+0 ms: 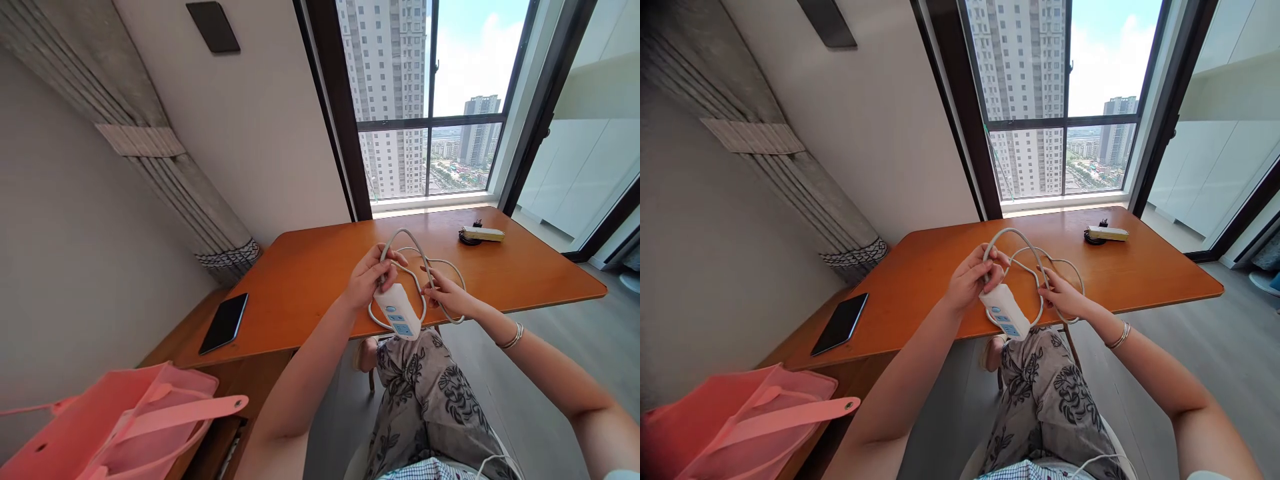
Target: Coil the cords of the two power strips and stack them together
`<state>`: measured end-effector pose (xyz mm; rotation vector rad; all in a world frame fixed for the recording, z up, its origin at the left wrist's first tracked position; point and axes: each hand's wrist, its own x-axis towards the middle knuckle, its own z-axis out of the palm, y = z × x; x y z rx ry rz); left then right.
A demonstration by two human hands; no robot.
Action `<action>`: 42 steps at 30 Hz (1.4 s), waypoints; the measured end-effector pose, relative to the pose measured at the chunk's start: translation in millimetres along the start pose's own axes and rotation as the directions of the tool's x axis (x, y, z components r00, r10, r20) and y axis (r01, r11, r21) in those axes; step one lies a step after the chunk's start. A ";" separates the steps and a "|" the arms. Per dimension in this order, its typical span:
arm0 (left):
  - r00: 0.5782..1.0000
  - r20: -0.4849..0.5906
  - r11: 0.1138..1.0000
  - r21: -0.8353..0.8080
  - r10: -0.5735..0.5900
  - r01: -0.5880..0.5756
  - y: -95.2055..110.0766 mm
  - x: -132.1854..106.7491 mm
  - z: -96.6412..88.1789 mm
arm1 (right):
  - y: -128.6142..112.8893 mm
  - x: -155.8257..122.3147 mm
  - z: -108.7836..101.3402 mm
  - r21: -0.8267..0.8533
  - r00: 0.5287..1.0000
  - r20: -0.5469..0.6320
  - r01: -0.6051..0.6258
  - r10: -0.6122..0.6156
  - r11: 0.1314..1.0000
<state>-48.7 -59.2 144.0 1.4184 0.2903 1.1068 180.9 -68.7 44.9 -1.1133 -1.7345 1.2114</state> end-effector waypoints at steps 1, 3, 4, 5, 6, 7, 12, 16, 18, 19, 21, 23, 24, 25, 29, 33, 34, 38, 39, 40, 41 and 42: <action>0.999 -0.041 1.000 -0.002 0.031 -0.031 4.0 -1.1 -0.8 | 1.7 -6.4 1.7 -0.049 1.000 0.020 -0.015 0.016 0.999; 0.992 -0.108 0.998 0.036 0.059 -0.055 11.2 -3.1 -3.8 | 3.2 -18.9 2.5 -0.251 1.000 0.005 -0.010 0.012 0.968; 0.991 -0.122 0.996 0.072 0.052 -0.043 13.6 -4.0 -5.4 | 2.6 -24.4 2.0 -0.383 1.000 -0.023 -0.008 -0.001 0.924; 0.992 -0.124 0.993 0.112 0.036 -0.022 14.8 -4.8 -6.7 | 0.8 -29.1 1.3 -0.515 0.998 -0.058 -0.015 -0.017 0.857; 0.994 -0.113 0.988 0.154 0.014 0.004 14.6 -5.5 -7.4 | -2.2 -33.2 0.8 -0.636 0.996 -0.091 -0.036 -0.028 0.771; 0.996 -0.090 0.980 0.196 -0.011 0.028 13.1 -6.3 -7.3 | -6.4 -36.4 0.7 -0.739 0.993 -0.115 -0.069 -0.025 0.670; 0.995 0.088 0.927 0.373 -0.057 0.020 -4.5 -8.5 2.6 | -40.6 -47.9 9.7 -0.973 0.991 -0.124 -0.111 -0.052 0.204; 0.976 0.216 0.888 0.451 -0.012 -0.089 -12.4 -9.3 12.0 | -68.1 -57.9 16.7 -0.996 0.911 0.051 0.077 -0.409 0.049; 0.964 0.264 0.866 0.484 -0.003 -0.130 -11.8 -10.3 16.0 | -79.1 -62.1 16.8 -0.990 0.790 0.113 0.142 -0.602 0.000; 0.959 0.282 0.853 0.503 -0.011 -0.139 -11.0 -11.2 18.0 | -84.1 -63.7 16.3 -0.986 0.730 0.133 0.164 -0.671 -0.017; 0.954 0.298 0.825 0.549 -0.040 -0.137 -9.7 -13.7 21.7 | -93.1 -65.9 14.9 -0.978 0.635 0.154 0.207 -0.757 -0.026; 0.954 0.289 0.795 0.596 -0.078 -0.115 -9.7 -16.9 24.6 | -100.2 -66.8 13.3 -0.968 0.574 0.150 0.251 -0.805 -0.002; 0.955 0.279 0.785 0.611 -0.097 -0.099 -10.3 -18.7 25.7 | -102.8 -67.0 12.3 -0.964 0.554 0.137 0.267 -0.821 0.019; 0.956 0.270 0.783 0.617 -0.114 -0.081 -10.9 -20.3 26.6 | -104.8 -67.0 11.2 -0.962 0.542 0.117 0.270 -0.832 0.041; 0.937 0.299 0.803 0.594 -0.179 -0.036 -10.0 -23.7 30.6 | -107.3 -66.3 5.5 -0.968 0.539 0.022 0.221 -0.842 0.116; 0.914 0.353 0.780 0.622 -0.200 -0.069 -0.1 -22.7 37.0 | -109.5 -64.4 0.8 -0.947 0.540 0.035 0.285 -0.841 0.144; 0.912 0.353 0.773 0.631 -0.208 -0.068 2.8 -22.7 38.2 | -110.8 -63.8 -0.1 -0.940 0.553 0.052 0.308 -0.832 0.146; 0.903 0.326 0.813 0.581 -0.279 0.042 11.3 -25.5 38.9 | -117.7 -63.0 -4.7 -0.891 0.633 0.105 0.402 -0.767 0.210; 0.898 0.321 0.833 0.547 -0.301 0.084 12.4 -26.7 38.2 | -119.5 -63.1 -6.6 -0.869 0.650 0.108 0.430 -0.752 0.246; 0.892 0.320 0.853 0.506 -0.320 0.125 13.1 -28.0 37.4 | -121.2 -63.1 -8.9 -0.843 0.664 0.114 0.458 -0.739 0.282; 0.886 0.321 0.872 0.462 -0.335 0.163 13.4 -29.2 36.6 | -122.7 -63.1 -11.3 -0.816 0.676 0.124 0.486 -0.726 0.314; 0.881 0.324 0.890 0.411 -0.345 0.197 13.2 -30.2 35.9 | -124.0 -62.9 -13.8 -0.789 0.687 0.137 0.511 -0.713 0.341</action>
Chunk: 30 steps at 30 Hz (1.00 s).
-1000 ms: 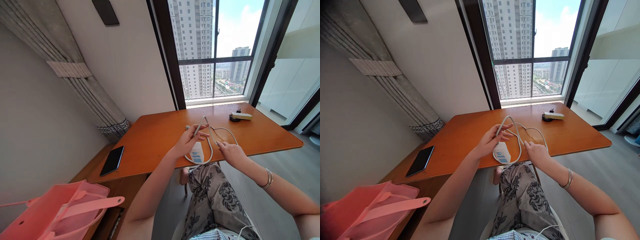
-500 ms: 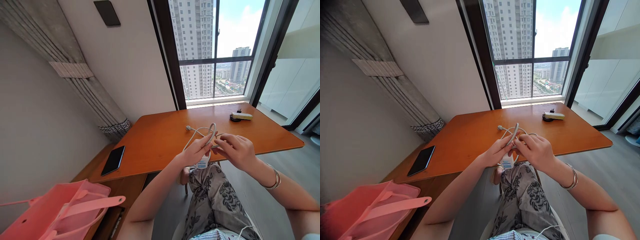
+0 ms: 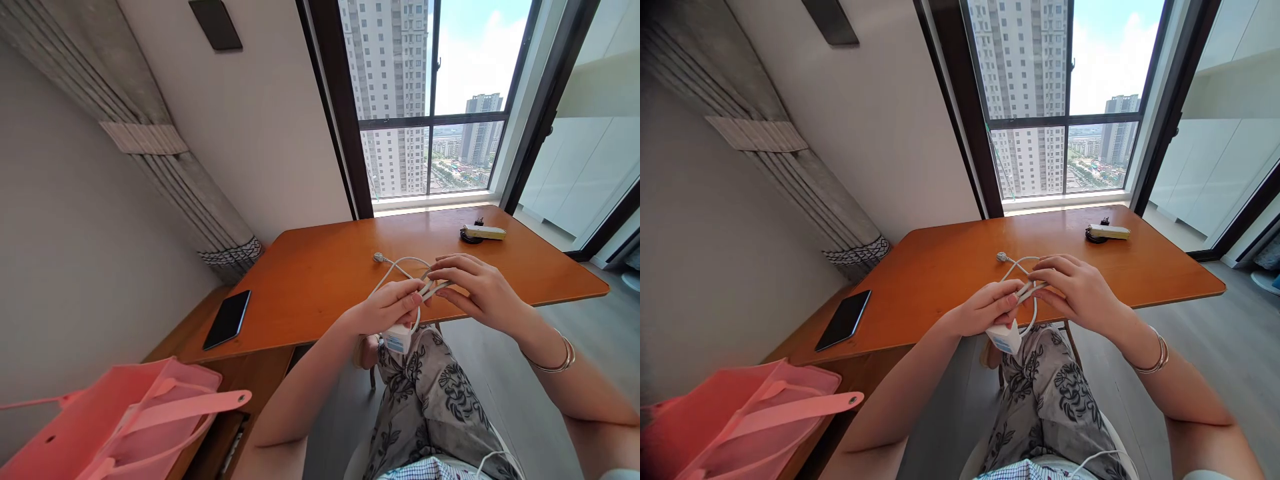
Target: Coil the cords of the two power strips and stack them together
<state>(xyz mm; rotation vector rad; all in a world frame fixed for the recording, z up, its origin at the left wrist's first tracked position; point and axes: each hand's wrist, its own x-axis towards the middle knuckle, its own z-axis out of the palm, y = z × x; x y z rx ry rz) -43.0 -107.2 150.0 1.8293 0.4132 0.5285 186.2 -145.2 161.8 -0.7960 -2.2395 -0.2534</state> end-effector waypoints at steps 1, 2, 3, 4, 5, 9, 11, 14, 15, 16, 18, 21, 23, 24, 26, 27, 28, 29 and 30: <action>1.000 0.009 0.998 -0.067 -0.004 0.004 -1.1 -0.7 0.1 | 1.6 0.7 -1.9 0.042 1.000 0.022 0.001 -0.002 0.999; 1.000 0.025 0.991 -0.135 -0.007 0.010 -2.7 -1.0 0.3 | 3.0 1.4 -3.2 0.080 0.999 0.044 -0.001 -0.002 0.997; 0.999 0.043 0.981 -0.196 -0.008 0.016 -4.7 -1.0 0.6 | 4.0 2.1 -3.9 0.114 0.998 0.063 -0.008 0.000 0.993; 0.998 0.063 0.968 -0.249 -0.006 0.021 -6.8 -0.5 1.0 | 4.5 2.8 -4.0 0.145 0.997 0.077 -0.016 0.005 0.989; 0.997 0.081 0.955 -0.296 0.000 0.024 -9.0 0.4 1.4 | 4.3 3.4 -3.4 0.171 0.997 0.082 -0.026 0.012 0.985; 0.998 0.053 0.937 -0.348 0.039 -0.018 -11.9 6.3 2.3 | -2.0 5.8 1.9 0.186 1.000 -0.006 -0.020 0.022 0.982; 0.998 0.003 0.960 -0.274 0.061 -0.058 -8.9 9.3 2.2 | -6.5 7.6 4.1 0.170 0.996 -0.074 -0.032 0.045 0.985; 0.989 -0.096 0.975 -0.180 0.114 -0.129 -4.9 12.1 2.8 | -11.2 11.7 4.8 0.200 0.984 -0.119 -0.104 0.130 0.974; 0.985 -0.119 0.975 -0.170 0.123 -0.142 -4.8 12.5 3.3 | -11.8 13.5 4.6 0.227 0.980 -0.116 -0.133 0.162 0.965; 0.983 -0.136 0.974 -0.174 0.120 -0.143 -5.6 12.8 4.1 | -11.8 15.3 4.5 0.258 0.976 -0.105 -0.159 0.191 0.953; 0.988 -0.130 0.966 -0.230 0.089 -0.118 -8.8 13.1 6.0 | -10.3 18.8 4.7 0.326 0.969 -0.073 -0.199 0.235 0.924; 0.995 -0.074 0.895 -0.437 0.060 -0.086 -14.4 13.2 9.2 | -6.8 22.1 6.9 0.433 0.955 -0.039 -0.250 0.295 0.866; 0.997 -0.040 0.821 -0.566 0.070 -0.080 -16.6 12.8 11.2 | -5.3 22.3 9.3 0.498 0.939 -0.020 -0.288 0.343 0.818; 0.997 -0.028 0.791 -0.607 0.072 -0.075 -17.1 12.3 12.0 | -4.9 21.9 10.7 0.527 0.932 -0.008 -0.303 0.361 0.794; 0.997 -0.008 0.758 -0.649 0.071 -0.059 -17.2 10.6 13.4 | -4.3 20.3 13.6 0.576 0.924 0.026 -0.326 0.381 0.750; 0.998 -0.001 0.748 -0.661 0.070 -0.053 -17.1 9.6 13.9 | -3.9 19.3 15.2 0.597 0.922 0.044 -0.332 0.384 0.730; 0.998 0.005 0.739 -0.671 0.070 -0.049 -16.8 8.5 14.2 | -3.3 18.4 16.9 0.618 0.921 0.060 -0.338 0.385 0.710; 0.998 0.006 0.731 -0.680 0.067 -0.046 -16.7 7.4 14.5 | -2.3 17.5 18.9 0.637 0.920 0.074 -0.342 0.386 0.691; 0.998 -0.003 0.721 -0.691 0.065 -0.049 -16.6 6.5 14.6 | -1.1 16.7 20.9 0.655 0.918 0.084 -0.343 0.387 0.673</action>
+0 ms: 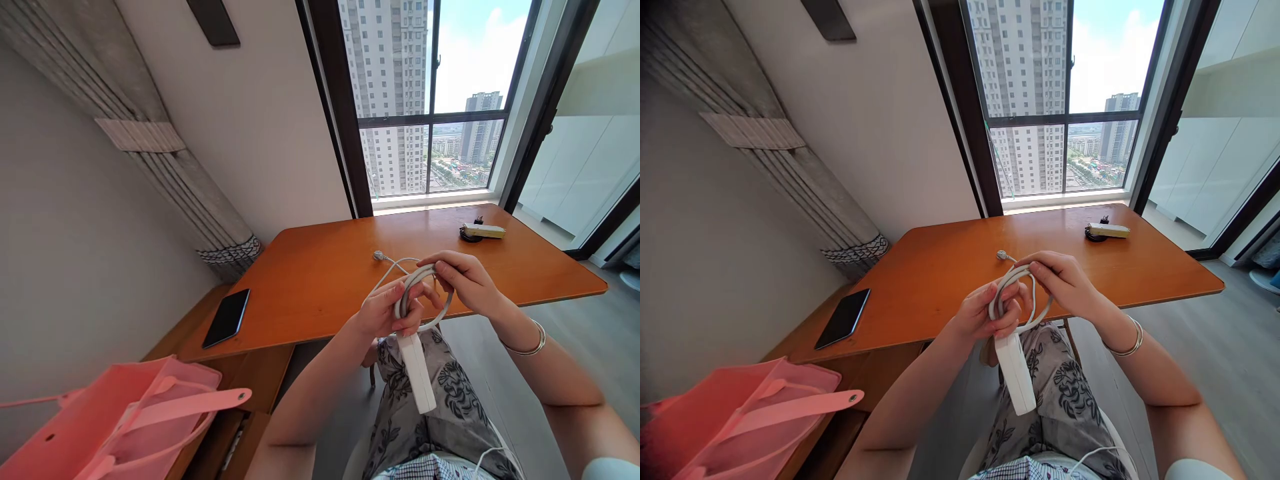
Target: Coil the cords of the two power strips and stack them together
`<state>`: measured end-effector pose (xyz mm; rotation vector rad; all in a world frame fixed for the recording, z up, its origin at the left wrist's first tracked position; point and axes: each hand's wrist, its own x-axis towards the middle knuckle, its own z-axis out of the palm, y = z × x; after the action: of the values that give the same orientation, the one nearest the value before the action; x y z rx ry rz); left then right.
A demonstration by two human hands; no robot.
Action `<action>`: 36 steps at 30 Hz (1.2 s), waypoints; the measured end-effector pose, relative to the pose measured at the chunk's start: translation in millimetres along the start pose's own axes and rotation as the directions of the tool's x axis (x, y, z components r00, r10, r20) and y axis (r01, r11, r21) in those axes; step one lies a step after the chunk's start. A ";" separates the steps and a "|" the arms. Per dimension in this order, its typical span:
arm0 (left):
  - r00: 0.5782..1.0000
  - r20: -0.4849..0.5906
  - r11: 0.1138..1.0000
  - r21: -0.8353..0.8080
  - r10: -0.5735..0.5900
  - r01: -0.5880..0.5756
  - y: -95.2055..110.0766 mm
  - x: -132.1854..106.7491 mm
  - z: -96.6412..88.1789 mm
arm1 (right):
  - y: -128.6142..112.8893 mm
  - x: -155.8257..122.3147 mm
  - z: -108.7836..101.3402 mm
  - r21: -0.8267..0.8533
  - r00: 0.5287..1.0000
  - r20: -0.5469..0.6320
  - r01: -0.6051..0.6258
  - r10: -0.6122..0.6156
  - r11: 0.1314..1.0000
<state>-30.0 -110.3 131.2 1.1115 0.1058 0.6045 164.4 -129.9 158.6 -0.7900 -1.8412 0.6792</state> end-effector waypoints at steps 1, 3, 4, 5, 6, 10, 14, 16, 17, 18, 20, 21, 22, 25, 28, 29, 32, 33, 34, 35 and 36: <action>1.000 -0.016 1.000 -0.015 0.005 -0.005 0.0 -0.8 0.0 | 2.6 0.1 0.6 0.025 1.000 0.006 -0.005 0.005 1.000; 0.999 -0.049 0.999 -0.041 0.005 -0.007 0.2 -2.0 -0.7 | 8.1 0.5 2.0 0.078 1.000 0.021 -0.013 0.011 0.997; 0.998 -0.063 0.999 -0.049 0.004 -0.007 0.5 -2.6 -1.1 | 11.0 0.5 2.8 0.096 0.999 0.036 -0.015 0.011 0.995; 0.998 -0.069 0.998 -0.055 0.008 -0.011 1.1 -3.3 -1.4 | 14.2 0.3 3.8 0.100 0.999 0.046 -0.009 0.004 0.995; 0.997 -0.071 0.998 -0.062 0.023 -0.027 2.2 -4.2 -1.6 | 17.8 -0.3 4.9 0.085 0.999 0.042 0.009 -0.013 0.996; 0.973 -0.120 0.971 -0.113 0.198 -0.212 12.1 -8.8 1.3 | 40.2 -5.3 11.1 -0.149 0.977 -0.117 0.160 -0.178 0.976; 0.907 -0.259 0.924 -0.105 0.332 -0.368 26.0 -11.1 6.8 | 70.4 -10.2 19.1 -0.375 0.957 -0.146 0.183 -0.253 0.909; 0.880 -0.294 0.909 -0.072 0.374 -0.411 32.1 -11.8 8.0 | 84.8 -11.7 22.9 -0.418 0.963 -0.139 0.155 -0.231 0.895; 0.866 -0.304 0.900 -0.057 0.396 -0.432 34.9 -12.5 7.9 | 91.7 -12.6 24.6 -0.414 0.967 -0.141 0.135 -0.210 0.900; 0.851 -0.314 0.889 -0.043 0.421 -0.456 37.5 -13.5 7.3 | 98.4 -13.6 26.1 -0.394 0.972 -0.147 0.111 -0.182 0.912; 0.816 -0.340 0.864 -0.019 0.467 -0.503 42.3 -16.3 4.8 | 110.0 -16.5 28.3 -0.325 0.976 -0.179 0.061 -0.125 0.944; 0.800 -0.354 0.855 -0.004 0.485 -0.519 44.4 -17.9 3.2 | 114.5 -18.3 29.0 -0.298 0.972 -0.209 0.041 -0.107 0.954; 0.787 -0.367 0.849 0.016 0.496 -0.527 46.0 -19.3 1.4 | 117.4 -20.0 29.3 -0.290 0.964 -0.244 0.033 -0.107 0.956; 0.774 -0.373 0.852 0.107 0.512 -0.512 47.5 -20.6 -4.2 | 115.5 -24.1 28.8 -0.408 0.942 -0.287 0.044 -0.174 0.912; 0.783 -0.314 0.844 0.208 0.537 -0.495 43.4 -16.5 -10.8 | 98.5 -25.2 27.6 -0.612 0.986 -0.089 0.057 -0.140 0.789; 0.789 -0.290 0.840 0.238 0.541 -0.488 41.2 -14.6 -13.5 | 90.7 -25.2 27.0 -0.672 0.995 0.003 0.073 -0.097 0.737; 0.806 -0.249 0.828 0.339 0.537 -0.447 33.9 -9.9 -22.4 | 65.5 -25.6 24.1 -0.792 0.975 0.220 0.189 -0.018 0.580; 0.806 -0.251 0.821 0.376 0.537 -0.430 31.7 -9.4 -25.0 | 57.6 -26.0 22.6 -0.810 0.964 0.263 0.237 -0.029 0.537; 0.803 -0.257 0.813 0.410 0.538 -0.413 29.9 -9.3 -27.0 | 50.2 -26.6 21.0 -0.821 0.954 0.294 0.281 -0.055 0.497; 0.800 -0.262 0.804 0.439 0.541 -0.400 28.5 -9.7 -28.4 | 43.6 -27.2 19.4 -0.828 0.945 0.314 0.320 -0.091 0.461; 0.798 -0.260 0.796 0.463 0.543 -0.390 27.3 -10.4 -28.9 | 37.7 -27.8 18.2 -0.832 0.935 0.328 0.353 -0.134 0.427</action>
<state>-60.4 -83.9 139.4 1.4070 0.2986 1.3071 164.3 -129.4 108.3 -1.0758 -2.4525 -0.5376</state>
